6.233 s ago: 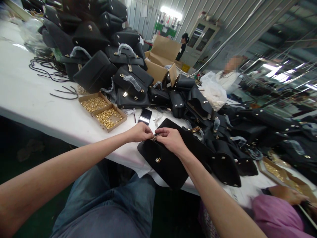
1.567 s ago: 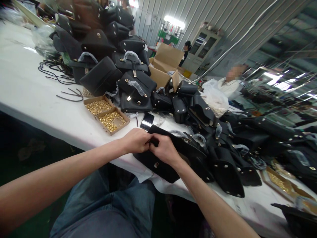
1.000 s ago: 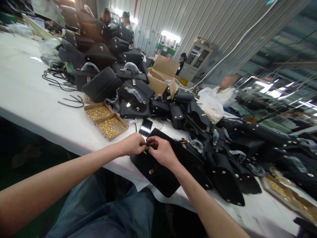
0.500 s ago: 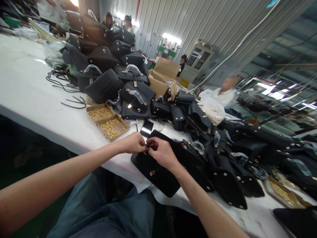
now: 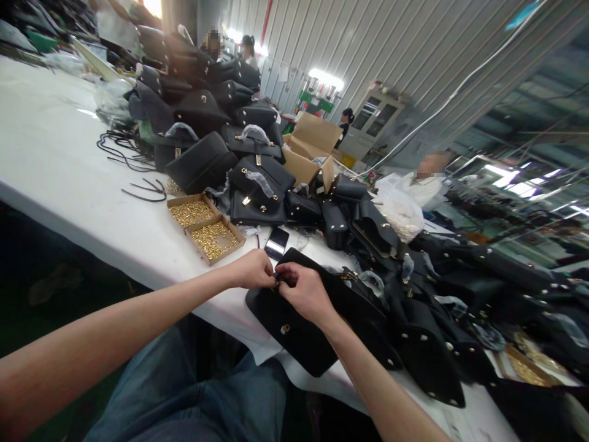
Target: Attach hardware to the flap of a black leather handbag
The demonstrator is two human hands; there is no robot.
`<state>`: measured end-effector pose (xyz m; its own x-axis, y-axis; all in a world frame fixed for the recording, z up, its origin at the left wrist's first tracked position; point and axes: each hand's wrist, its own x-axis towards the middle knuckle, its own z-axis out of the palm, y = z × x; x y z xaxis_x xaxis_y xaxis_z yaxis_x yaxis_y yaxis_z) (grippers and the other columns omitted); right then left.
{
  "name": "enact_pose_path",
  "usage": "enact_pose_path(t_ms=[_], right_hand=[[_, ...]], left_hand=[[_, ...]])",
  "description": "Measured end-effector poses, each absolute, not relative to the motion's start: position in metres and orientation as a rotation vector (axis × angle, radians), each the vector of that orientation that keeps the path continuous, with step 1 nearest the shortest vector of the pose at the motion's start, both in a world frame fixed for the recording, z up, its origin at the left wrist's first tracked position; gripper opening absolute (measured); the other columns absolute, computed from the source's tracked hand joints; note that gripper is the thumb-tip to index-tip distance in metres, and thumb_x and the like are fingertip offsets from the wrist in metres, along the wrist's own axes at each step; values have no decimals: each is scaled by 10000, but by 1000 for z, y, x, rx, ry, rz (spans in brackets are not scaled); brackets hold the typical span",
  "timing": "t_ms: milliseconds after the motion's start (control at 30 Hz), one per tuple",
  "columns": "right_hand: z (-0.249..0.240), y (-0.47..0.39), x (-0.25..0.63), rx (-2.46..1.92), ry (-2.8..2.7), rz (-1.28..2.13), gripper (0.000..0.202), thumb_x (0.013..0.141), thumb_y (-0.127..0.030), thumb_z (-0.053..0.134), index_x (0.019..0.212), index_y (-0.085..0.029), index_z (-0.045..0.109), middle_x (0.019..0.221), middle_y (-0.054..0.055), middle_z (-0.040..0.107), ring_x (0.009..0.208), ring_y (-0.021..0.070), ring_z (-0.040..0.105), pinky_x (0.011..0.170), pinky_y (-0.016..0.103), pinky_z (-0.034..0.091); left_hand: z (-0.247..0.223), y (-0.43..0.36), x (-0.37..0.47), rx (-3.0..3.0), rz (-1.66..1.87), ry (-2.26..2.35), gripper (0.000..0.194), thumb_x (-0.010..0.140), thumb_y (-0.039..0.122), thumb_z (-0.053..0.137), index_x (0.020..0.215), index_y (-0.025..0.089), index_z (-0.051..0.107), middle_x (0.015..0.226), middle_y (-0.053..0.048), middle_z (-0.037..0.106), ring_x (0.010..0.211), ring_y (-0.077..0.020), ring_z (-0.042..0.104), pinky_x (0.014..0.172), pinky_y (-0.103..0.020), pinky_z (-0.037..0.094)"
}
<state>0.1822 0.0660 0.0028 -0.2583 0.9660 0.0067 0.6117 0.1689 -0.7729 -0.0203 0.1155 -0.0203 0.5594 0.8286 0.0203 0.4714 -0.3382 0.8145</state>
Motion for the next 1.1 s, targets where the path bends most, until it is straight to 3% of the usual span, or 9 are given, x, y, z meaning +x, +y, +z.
enact_pose_path(t_ms=[167, 367, 733, 933, 1100], right_hand=[[0, 64, 179, -1489, -1973, 814, 331, 814, -132, 660, 1107, -212, 791, 1053, 50, 841, 960, 244, 814, 893, 362, 651], [0, 59, 181, -1485, -1866, 903, 362, 845, -191, 715, 1205, -211, 748, 1086, 59, 836, 1018, 241, 809, 948, 363, 639], [8, 43, 184, -1515, -1803, 935, 454, 871, -258, 797, 1312, -224, 696, 1168, 90, 835, 1128, 289, 802, 1024, 419, 627], [2, 40, 188, -1520, -1788, 946, 574, 860, -234, 809, 1414, -265, 664, 1273, 83, 809, 1265, 297, 750, 1124, 463, 587], [0, 39, 189, -1490, -1731, 951, 626, 809, -255, 873, 1401, -227, 670, 1284, 104, 792, 1230, 292, 753, 1072, 437, 620]], left_hand=[[-28, 117, -18, 1846, 525, 1060, 135, 688, 255, 719, 658, 144, 791, 516, -3, 588, 538, -151, 566, 506, -256, 356], [-30, 105, -24, 1856, 583, 1076, 242, 780, 352, 695, 655, 151, 750, 499, 17, 516, 532, -138, 510, 507, -270, 310], [-26, 87, -14, 2140, 614, 1194, 206, 892, 308, 633, 874, 205, 811, 838, -98, 762, 743, -227, 640, 632, -315, 340], [-21, 81, -19, 2153, 593, 1190, 197, 895, 278, 631, 875, 206, 813, 839, -88, 769, 715, -213, 629, 607, -320, 309], [-24, 80, -19, 2136, 629, 1191, 202, 906, 310, 639, 880, 206, 810, 827, -84, 766, 739, -217, 637, 622, -309, 323]])
